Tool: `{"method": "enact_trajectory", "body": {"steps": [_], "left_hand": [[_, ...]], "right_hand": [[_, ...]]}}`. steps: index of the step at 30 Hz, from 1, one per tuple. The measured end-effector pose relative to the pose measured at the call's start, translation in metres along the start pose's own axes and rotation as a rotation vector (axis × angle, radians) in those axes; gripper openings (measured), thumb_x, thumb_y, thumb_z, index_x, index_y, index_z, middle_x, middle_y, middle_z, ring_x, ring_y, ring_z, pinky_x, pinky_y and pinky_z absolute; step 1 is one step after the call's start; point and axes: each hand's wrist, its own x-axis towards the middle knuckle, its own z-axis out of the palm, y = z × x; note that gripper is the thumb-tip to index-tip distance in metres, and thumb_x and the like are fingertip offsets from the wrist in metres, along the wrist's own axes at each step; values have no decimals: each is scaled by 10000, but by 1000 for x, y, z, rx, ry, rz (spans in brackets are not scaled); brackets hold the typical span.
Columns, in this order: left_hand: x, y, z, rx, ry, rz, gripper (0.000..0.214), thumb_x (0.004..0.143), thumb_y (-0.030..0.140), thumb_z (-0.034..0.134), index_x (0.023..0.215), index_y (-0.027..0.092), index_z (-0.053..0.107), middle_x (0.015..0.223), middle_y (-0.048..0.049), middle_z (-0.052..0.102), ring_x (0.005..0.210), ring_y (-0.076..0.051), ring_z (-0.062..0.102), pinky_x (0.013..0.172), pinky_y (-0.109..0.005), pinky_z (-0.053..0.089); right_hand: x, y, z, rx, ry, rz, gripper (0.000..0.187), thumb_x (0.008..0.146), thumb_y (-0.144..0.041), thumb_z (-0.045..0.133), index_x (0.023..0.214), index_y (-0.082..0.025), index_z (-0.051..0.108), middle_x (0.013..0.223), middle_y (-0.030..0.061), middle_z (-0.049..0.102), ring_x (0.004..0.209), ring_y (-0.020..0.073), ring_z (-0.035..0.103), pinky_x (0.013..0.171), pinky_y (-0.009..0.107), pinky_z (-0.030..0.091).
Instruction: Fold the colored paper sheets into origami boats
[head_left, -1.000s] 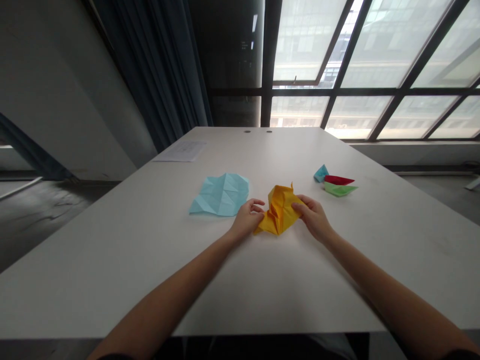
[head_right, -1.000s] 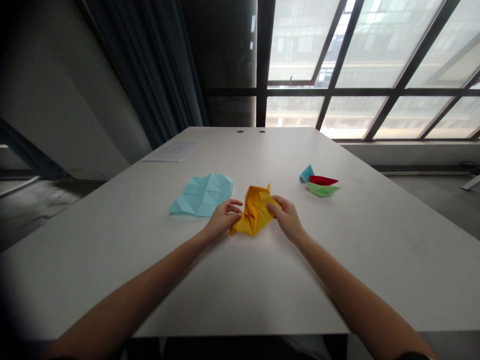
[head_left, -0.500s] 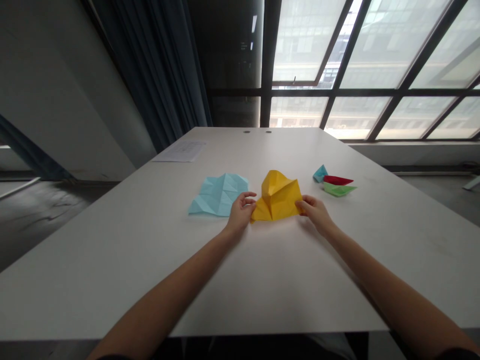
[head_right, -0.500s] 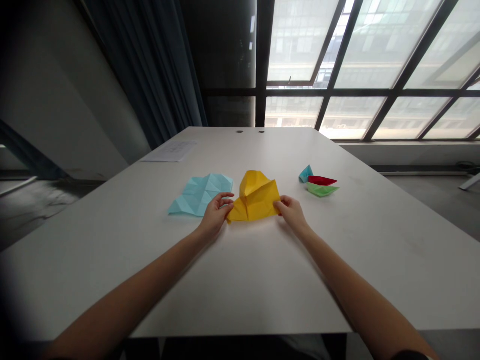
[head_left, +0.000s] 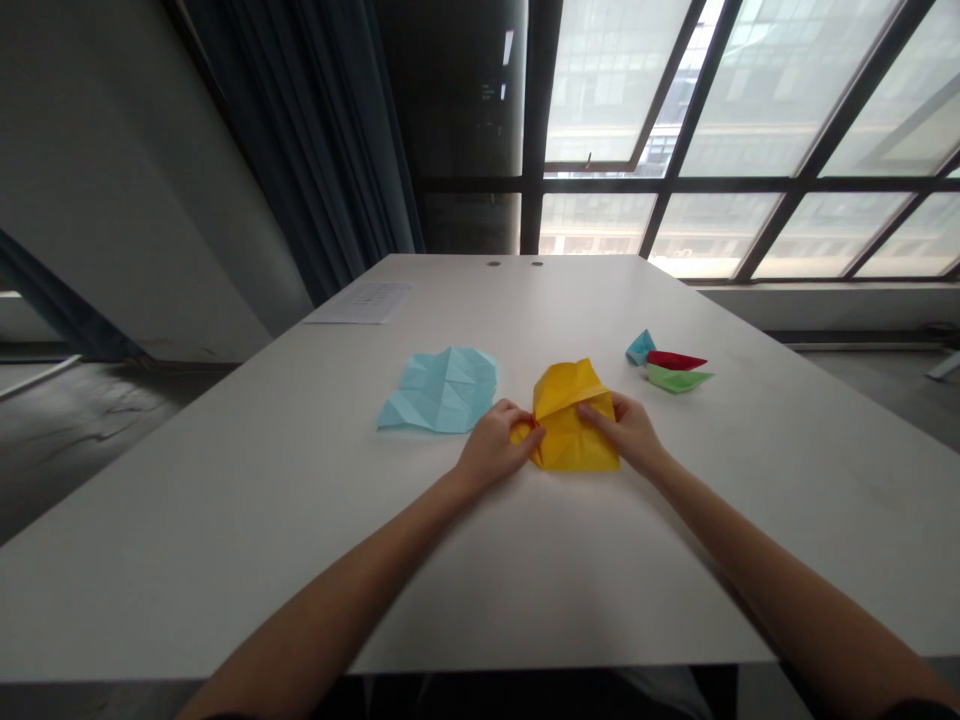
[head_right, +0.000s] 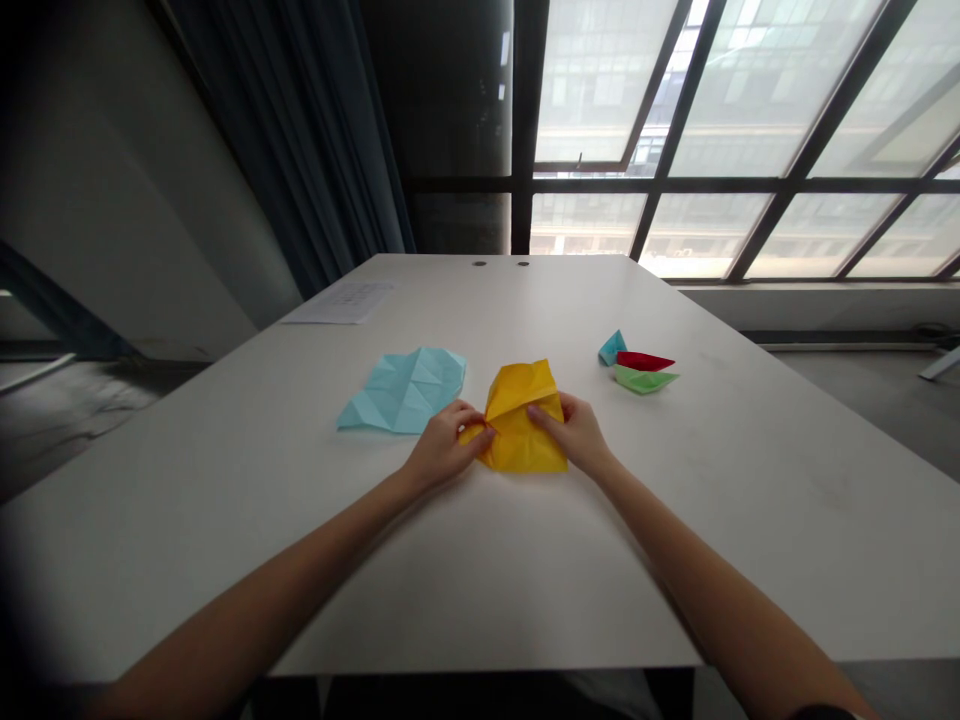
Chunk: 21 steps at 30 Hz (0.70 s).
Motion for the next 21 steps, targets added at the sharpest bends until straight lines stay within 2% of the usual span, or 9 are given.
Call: {"method": "enact_trajectory", "body": {"steps": [4, 8, 11, 14, 16, 19, 21], "left_hand": [[1, -1, -1, -40, -49, -44, 172, 692, 333, 591, 735, 171, 631, 732, -31, 551, 663, -140, 511, 612, -238, 398], [4, -8, 1, -205, -52, -162, 165, 677, 323, 585, 710, 169, 635, 774, -34, 579, 714, -149, 531, 612, -233, 412], [7, -10, 2, -472, -24, -319, 141, 617, 269, 605, 689, 150, 630, 844, -42, 603, 755, -157, 559, 624, -238, 436], [10, -6, -3, -835, -41, -496, 146, 591, 237, 591, 697, 139, 609, 716, -18, 617, 660, -145, 576, 620, -256, 451], [11, -3, -9, -1037, -40, -566, 147, 596, 236, 584, 703, 136, 592, 668, -9, 618, 626, -142, 579, 608, -256, 456], [12, 0, -16, -1212, -57, -617, 147, 610, 235, 575, 712, 128, 568, 706, -34, 625, 649, -148, 591, 611, -255, 465], [13, -2, -17, -1228, -47, -649, 178, 620, 230, 572, 768, 134, 549, 707, -35, 618, 631, -138, 588, 591, -246, 462]], "right_hand": [[-3, -2, 3, 47, -50, -9, 342, 652, -427, 645, 893, -188, 597, 890, 46, 670, 781, 218, 626, 666, 322, 518], [-3, -4, 1, 106, -25, 9, 355, 659, -431, 639, 921, -197, 584, 926, 62, 668, 807, 237, 632, 688, 349, 523], [0, -4, -4, 163, -13, 72, 373, 643, -446, 646, 920, -205, 578, 928, 65, 673, 794, 246, 642, 682, 364, 530], [4, -4, -10, 223, -24, 129, 348, 635, -437, 655, 892, -211, 588, 903, 57, 682, 769, 241, 651, 682, 360, 534], [6, -3, -15, 245, -27, 160, 335, 633, -423, 660, 885, -212, 595, 886, 55, 686, 755, 237, 655, 683, 357, 535], [8, -2, -19, 263, -63, 199, 336, 633, -399, 665, 902, -209, 598, 894, 61, 686, 752, 235, 656, 686, 362, 536], [8, -1, -21, 276, -84, 212, 341, 639, -389, 664, 915, -201, 598, 910, 70, 683, 757, 238, 655, 692, 367, 535]]}}
